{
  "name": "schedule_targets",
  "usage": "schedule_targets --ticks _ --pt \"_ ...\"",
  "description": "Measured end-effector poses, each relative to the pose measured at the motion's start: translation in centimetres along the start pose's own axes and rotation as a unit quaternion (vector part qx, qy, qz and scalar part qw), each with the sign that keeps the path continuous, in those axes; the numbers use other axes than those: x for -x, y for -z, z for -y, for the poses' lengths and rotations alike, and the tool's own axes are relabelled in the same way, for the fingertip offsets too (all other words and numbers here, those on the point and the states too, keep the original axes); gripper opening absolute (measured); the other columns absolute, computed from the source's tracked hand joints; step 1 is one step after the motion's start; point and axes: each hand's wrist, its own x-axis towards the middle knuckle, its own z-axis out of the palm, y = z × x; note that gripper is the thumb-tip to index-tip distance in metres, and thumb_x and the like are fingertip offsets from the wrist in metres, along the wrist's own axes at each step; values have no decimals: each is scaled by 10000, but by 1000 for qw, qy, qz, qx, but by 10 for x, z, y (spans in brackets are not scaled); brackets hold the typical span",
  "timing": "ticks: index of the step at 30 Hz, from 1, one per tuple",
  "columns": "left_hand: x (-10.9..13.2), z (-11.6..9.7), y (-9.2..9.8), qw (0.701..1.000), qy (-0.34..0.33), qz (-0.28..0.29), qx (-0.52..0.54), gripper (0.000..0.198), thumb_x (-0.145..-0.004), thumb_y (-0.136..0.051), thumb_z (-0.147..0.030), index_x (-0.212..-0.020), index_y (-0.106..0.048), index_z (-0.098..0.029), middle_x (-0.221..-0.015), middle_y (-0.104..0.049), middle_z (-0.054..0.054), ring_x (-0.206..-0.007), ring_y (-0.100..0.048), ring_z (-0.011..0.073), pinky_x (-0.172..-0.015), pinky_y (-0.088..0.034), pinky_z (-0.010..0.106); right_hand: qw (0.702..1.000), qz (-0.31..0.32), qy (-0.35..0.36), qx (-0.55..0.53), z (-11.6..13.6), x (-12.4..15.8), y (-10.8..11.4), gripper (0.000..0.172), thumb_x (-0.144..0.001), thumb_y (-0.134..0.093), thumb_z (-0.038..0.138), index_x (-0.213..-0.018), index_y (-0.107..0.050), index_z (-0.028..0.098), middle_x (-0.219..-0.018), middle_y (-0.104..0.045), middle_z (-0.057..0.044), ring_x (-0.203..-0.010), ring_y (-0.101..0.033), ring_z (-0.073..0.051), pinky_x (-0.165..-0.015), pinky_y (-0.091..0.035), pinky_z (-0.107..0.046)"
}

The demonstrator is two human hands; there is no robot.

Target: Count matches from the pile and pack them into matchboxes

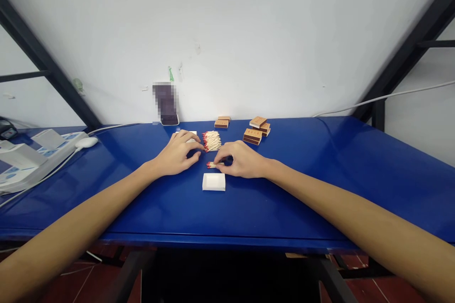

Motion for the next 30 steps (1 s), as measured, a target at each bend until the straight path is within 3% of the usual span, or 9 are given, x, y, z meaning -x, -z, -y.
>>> schedule_targets --ticks 5,9,13,18,24,30 --pt "1 1 -1 1000 -1 -9 1 246 -928 -517 -283 -1056 -718 -223 -1161 -592 77 -1127 -476 267 -938 -372 442 999 11 -21 -34 5 2 2 159 -851 -663 298 -940 -758 208 -867 -757 -28 -772 -672 -165 -715 -523 -293" --pt "1 1 -2 1000 -9 -8 0 254 -926 -519 -278 -1082 -712 -225 -1205 -574 85 -1145 -470 270 -964 -371 448 997 -28 -63 -45 -1 2 -1 198 -850 -638 293 -991 -739 197 -901 -747 -41 -786 -671 -174 -725 -527 -304" --pt "1 1 -2 1000 -16 -3 11 265 -923 -523 -279 -1112 -704 -234 -1246 -551 91 -1175 -464 275 -990 -372 461 993 -67 -91 45 -13 1 -8 257 -896 -519 209 -1060 -716 193 -918 -713 -58 -800 -637 -194 -731 -500 -339" --pt "1 -2 -3 1000 -23 18 4 325 -928 -511 -283 -1211 -663 -230 -1359 -491 120 -1265 -430 311 -1035 -362 528 982 -47 -118 138 -21 0 -11 314 -933 -469 224 -1161 -681 181 -974 -637 -96 -898 -593 -241 -792 -483 -388" --pt "3 1 -7 999 -30 37 -19 416 -945 -486 -294 -1352 -564 -251 -1518 -338 124 -1419 -259 373 -1111 -278 617 980 -30 -123 152 -22 1 -13 336 -938 -472 232 -1218 -654 191 -1011 -606 -95 -931 -570 -243 -849 -477 -405" --pt "4 1 -8 998 -27 48 -17 397 -957 -469 -293 -1337 -581 -266 -1529 -336 112 -1434 -248 380 -1125 -262 627 984 -36 -104 138 -22 1 -12 313 -926 -486 214 -1183 -662 193 -1021 -608 -88 -932 -579 -232 -847 -483 -390"
